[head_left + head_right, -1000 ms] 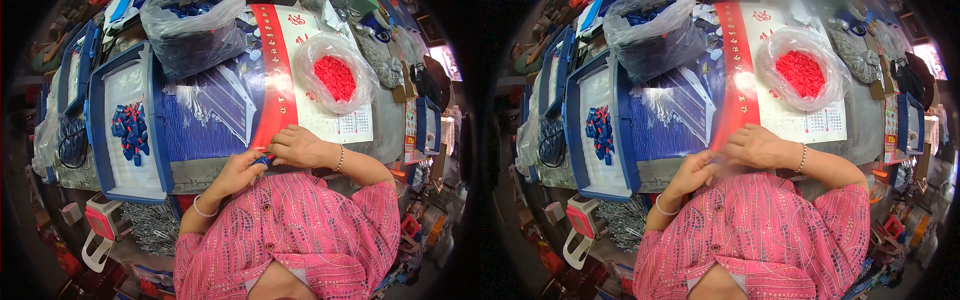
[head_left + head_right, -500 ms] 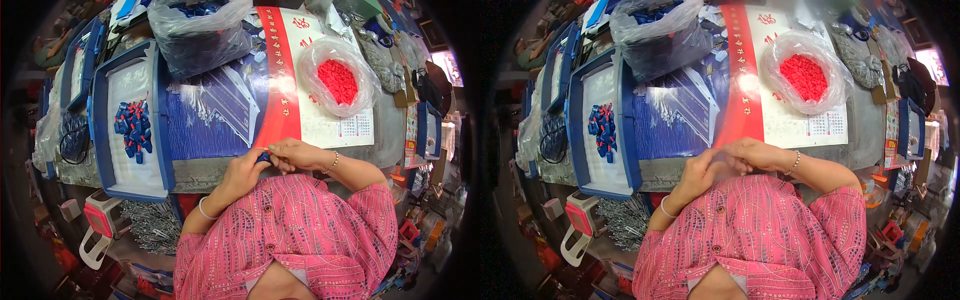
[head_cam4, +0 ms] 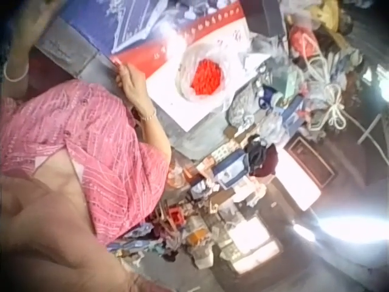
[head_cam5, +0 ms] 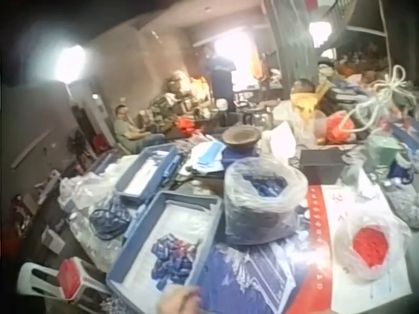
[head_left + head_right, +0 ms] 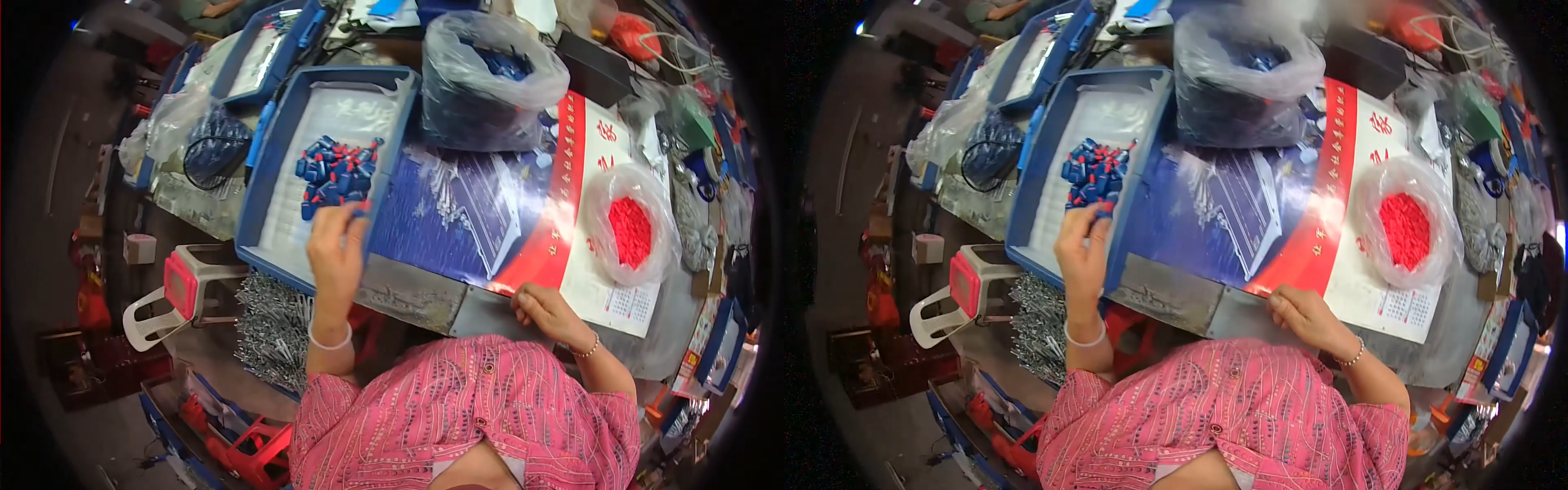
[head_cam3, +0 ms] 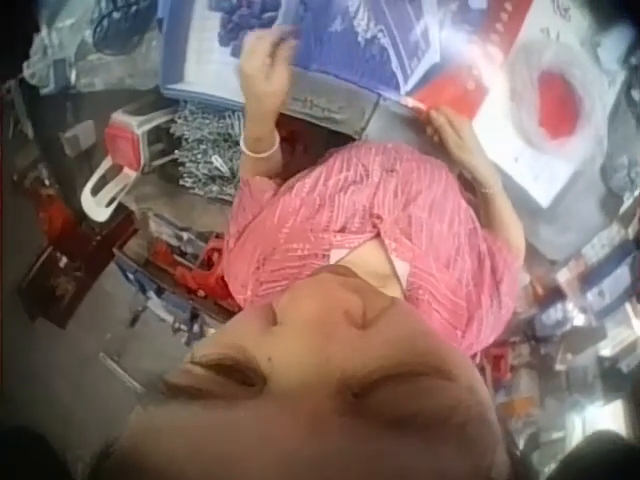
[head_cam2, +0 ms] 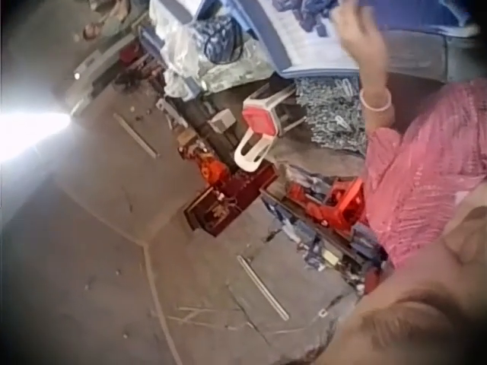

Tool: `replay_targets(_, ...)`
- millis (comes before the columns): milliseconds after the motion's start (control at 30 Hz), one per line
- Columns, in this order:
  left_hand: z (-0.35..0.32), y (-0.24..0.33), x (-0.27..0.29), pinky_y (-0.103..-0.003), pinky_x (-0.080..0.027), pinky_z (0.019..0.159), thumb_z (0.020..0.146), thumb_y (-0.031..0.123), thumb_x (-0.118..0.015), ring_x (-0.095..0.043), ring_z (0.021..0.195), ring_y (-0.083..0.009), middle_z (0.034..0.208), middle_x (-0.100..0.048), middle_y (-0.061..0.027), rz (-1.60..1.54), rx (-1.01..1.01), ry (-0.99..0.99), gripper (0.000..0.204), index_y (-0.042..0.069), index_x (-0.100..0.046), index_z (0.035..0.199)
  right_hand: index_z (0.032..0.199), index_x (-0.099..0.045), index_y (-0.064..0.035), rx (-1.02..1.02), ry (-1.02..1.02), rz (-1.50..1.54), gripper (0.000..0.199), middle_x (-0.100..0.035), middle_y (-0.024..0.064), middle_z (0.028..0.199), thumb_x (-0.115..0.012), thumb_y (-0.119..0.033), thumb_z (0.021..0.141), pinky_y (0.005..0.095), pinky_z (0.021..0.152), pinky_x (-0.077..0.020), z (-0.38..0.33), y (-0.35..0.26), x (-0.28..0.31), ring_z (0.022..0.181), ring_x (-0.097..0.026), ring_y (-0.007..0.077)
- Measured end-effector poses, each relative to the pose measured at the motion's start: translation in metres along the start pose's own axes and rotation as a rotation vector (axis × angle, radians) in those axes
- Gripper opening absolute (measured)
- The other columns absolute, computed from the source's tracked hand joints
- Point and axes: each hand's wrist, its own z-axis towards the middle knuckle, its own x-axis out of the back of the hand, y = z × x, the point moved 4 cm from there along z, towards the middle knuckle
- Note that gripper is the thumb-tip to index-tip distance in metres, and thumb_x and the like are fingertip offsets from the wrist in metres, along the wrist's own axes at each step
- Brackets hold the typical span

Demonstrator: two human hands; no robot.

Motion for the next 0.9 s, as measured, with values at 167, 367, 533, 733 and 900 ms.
replay_targets(167,0.013,-0.079,0.032,-0.035,-0.044,0.065,0.080,0.009,-0.061,-0.056,0.074,-0.0277,0.084,-0.057,-0.0137,0.453,-0.029,0.077,0.029,0.000,-0.057,0.108,0.095,-0.053,0.0007,0.076,-0.102,-0.314,0.029,-0.056,0.0256,0.082,-0.048,-0.027,0.090,0.0440,0.068,-0.0446,0.008,-0.024,-0.016,0.077,-0.056,0.0426)
replay_targets(367,-0.005,-0.017,0.020,-0.033,-0.046,0.070,0.078,0.001,-0.060,-0.058,0.077,-0.0273,0.085,-0.058,-0.0141,0.144,-0.063,0.129,0.024,-0.001,-0.057,0.101,0.093,-0.055,-0.0020,0.139,-0.140,-0.413,0.028,-0.058,0.0208,0.078,-0.049,-0.029,0.090,0.0415,0.065,-0.0449,0.004,-0.035,-0.009,0.074,-0.058,0.0378)
replay_targets(533,-0.040,0.032,-0.010,-0.030,-0.048,0.066,0.079,-0.001,-0.057,-0.061,0.073,-0.0235,0.083,-0.062,-0.0135,-0.228,-0.073,-0.142,0.012,-0.002,-0.062,0.090,0.090,-0.058,-0.0017,0.289,0.043,-0.480,0.020,-0.060,0.0157,0.078,-0.054,-0.021,0.087,0.0361,0.064,-0.0464,0.009,-0.072,0.031,0.071,-0.060,0.0301)
replay_targets(733,-0.072,0.045,-0.056,-0.030,-0.048,0.065,0.081,0.000,-0.056,-0.062,0.073,-0.0245,0.083,-0.062,-0.0142,-0.473,-0.049,-0.421,0.012,-0.002,-0.062,0.091,0.083,-0.055,0.0000,0.573,0.544,-0.430,0.004,-0.059,0.0088,0.072,-0.056,-0.004,0.083,0.0279,0.063,-0.0457,0.049,-0.155,0.107,0.068,-0.058,0.0150)
replay_targets(900,-0.093,0.048,-0.080,-0.029,-0.048,0.065,0.082,0.000,-0.053,-0.062,0.073,-0.0234,0.085,-0.061,-0.0136,-0.544,-0.031,-0.551,0.015,-0.002,-0.061,0.094,0.087,-0.055,0.0013,0.611,0.565,-0.769,0.015,-0.061,0.0143,0.074,-0.057,-0.013,0.082,0.0334,0.063,-0.0458,0.131,-0.204,0.145,0.067,-0.060,0.0254)
